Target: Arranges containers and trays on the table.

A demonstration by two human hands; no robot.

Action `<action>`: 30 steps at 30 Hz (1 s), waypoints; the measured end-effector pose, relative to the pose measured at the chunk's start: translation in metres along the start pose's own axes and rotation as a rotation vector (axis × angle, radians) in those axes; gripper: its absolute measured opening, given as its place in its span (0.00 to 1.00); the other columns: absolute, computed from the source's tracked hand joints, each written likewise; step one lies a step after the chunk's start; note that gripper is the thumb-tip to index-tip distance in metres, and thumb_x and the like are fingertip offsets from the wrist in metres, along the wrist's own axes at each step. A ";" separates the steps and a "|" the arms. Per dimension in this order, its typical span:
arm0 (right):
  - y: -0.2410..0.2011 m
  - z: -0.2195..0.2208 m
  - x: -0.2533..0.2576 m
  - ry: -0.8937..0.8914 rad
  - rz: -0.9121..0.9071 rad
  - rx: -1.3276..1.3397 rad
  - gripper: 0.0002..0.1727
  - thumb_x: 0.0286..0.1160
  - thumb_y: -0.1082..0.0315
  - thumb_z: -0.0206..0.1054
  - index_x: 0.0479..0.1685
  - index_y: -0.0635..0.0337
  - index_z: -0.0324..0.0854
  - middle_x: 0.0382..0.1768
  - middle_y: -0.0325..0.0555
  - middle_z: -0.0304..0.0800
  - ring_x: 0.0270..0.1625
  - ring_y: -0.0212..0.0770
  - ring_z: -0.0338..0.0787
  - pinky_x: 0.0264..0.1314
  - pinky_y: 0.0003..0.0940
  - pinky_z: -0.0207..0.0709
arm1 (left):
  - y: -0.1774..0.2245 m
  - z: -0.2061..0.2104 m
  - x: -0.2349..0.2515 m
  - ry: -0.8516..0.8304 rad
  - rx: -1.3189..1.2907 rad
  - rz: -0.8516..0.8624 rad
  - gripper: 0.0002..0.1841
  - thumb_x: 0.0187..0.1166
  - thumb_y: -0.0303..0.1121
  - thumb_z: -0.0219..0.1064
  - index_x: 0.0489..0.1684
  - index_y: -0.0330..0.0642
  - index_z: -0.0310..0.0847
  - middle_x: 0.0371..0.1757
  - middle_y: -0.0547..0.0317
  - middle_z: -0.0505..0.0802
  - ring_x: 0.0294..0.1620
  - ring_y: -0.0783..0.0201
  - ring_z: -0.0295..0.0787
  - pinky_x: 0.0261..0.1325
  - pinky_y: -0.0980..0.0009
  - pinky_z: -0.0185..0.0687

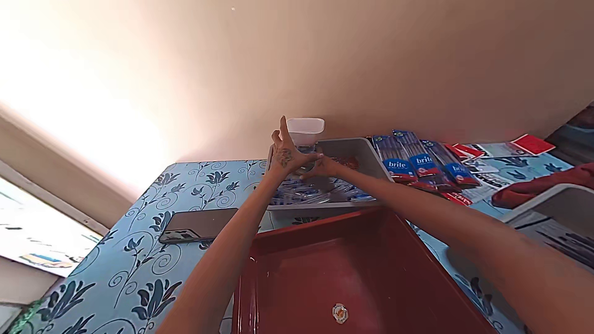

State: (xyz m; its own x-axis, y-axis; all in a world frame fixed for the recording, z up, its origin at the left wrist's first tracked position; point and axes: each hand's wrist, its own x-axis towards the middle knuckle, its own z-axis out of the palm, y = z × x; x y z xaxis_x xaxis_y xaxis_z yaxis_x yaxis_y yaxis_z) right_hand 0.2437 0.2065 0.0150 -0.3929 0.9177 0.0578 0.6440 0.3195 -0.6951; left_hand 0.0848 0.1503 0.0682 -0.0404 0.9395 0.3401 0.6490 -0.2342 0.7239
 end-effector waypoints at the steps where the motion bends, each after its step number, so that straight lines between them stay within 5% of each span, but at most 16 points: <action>1: 0.001 0.004 0.001 0.028 -0.037 0.030 0.68 0.44 0.63 0.93 0.87 0.76 0.47 0.77 0.78 0.68 0.79 0.69 0.73 0.82 0.61 0.65 | 0.001 0.004 0.004 0.015 -0.004 -0.012 0.79 0.45 0.54 0.93 0.98 0.45 0.27 0.88 0.22 0.57 0.77 0.30 0.72 0.72 0.42 0.75; 5: 0.013 0.017 0.005 0.144 -0.109 0.074 0.66 0.46 0.62 0.92 0.86 0.74 0.49 0.72 0.72 0.77 0.77 0.61 0.78 0.80 0.55 0.68 | 0.008 0.013 0.013 0.019 -0.012 -0.087 0.74 0.47 0.52 0.92 0.97 0.50 0.35 0.81 0.25 0.69 0.72 0.34 0.78 0.67 0.42 0.79; 8: 0.016 0.019 0.010 0.149 -0.067 0.063 0.65 0.48 0.58 0.92 0.86 0.76 0.51 0.76 0.74 0.74 0.80 0.63 0.75 0.83 0.57 0.65 | 0.011 0.019 0.015 0.036 -0.006 -0.109 0.71 0.49 0.52 0.91 0.97 0.51 0.38 0.77 0.28 0.75 0.71 0.35 0.80 0.67 0.42 0.78; 12: 0.018 0.018 0.009 0.166 -0.155 0.100 0.54 0.51 0.64 0.89 0.81 0.76 0.63 0.72 0.69 0.80 0.76 0.56 0.80 0.81 0.51 0.68 | 0.009 0.025 0.014 0.070 -0.029 -0.089 0.66 0.51 0.48 0.91 0.95 0.47 0.44 0.72 0.27 0.78 0.69 0.35 0.81 0.66 0.42 0.78; 16: 0.017 0.015 0.007 0.177 -0.170 0.116 0.57 0.54 0.67 0.87 0.85 0.76 0.54 0.71 0.71 0.80 0.74 0.57 0.82 0.79 0.51 0.70 | 0.009 0.027 0.015 0.092 -0.047 -0.080 0.62 0.54 0.44 0.90 0.92 0.45 0.46 0.72 0.30 0.80 0.70 0.37 0.82 0.68 0.43 0.78; 20: 0.030 0.030 0.000 0.312 -0.238 0.179 0.57 0.51 0.69 0.90 0.85 0.69 0.55 0.60 0.70 0.85 0.63 0.62 0.88 0.65 0.58 0.81 | 0.012 0.028 0.016 0.102 -0.090 -0.062 0.62 0.54 0.42 0.90 0.92 0.42 0.47 0.66 0.29 0.84 0.66 0.35 0.85 0.65 0.40 0.79; 25: -0.005 0.000 -0.009 0.242 -0.194 0.146 0.60 0.55 0.69 0.88 0.88 0.75 0.49 0.72 0.74 0.78 0.76 0.60 0.80 0.80 0.51 0.70 | 0.027 0.020 0.017 0.154 -0.063 -0.021 0.58 0.58 0.42 0.88 0.91 0.42 0.49 0.64 0.30 0.86 0.63 0.36 0.87 0.63 0.41 0.80; 30: -0.027 -0.027 -0.021 0.230 -0.150 0.056 0.55 0.53 0.64 0.89 0.81 0.76 0.58 0.65 0.73 0.83 0.68 0.60 0.85 0.74 0.53 0.74 | 0.050 0.001 0.010 0.186 -0.109 0.014 0.56 0.59 0.41 0.88 0.89 0.40 0.52 0.59 0.29 0.88 0.60 0.35 0.88 0.62 0.39 0.80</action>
State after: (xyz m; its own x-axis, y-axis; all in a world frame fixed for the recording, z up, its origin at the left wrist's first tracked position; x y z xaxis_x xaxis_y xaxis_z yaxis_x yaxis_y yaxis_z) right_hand 0.2525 0.1851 0.0519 -0.3175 0.8928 0.3196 0.5506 0.4480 -0.7044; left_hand 0.1179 0.1480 0.1069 -0.1777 0.8761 0.4481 0.5651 -0.2820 0.7754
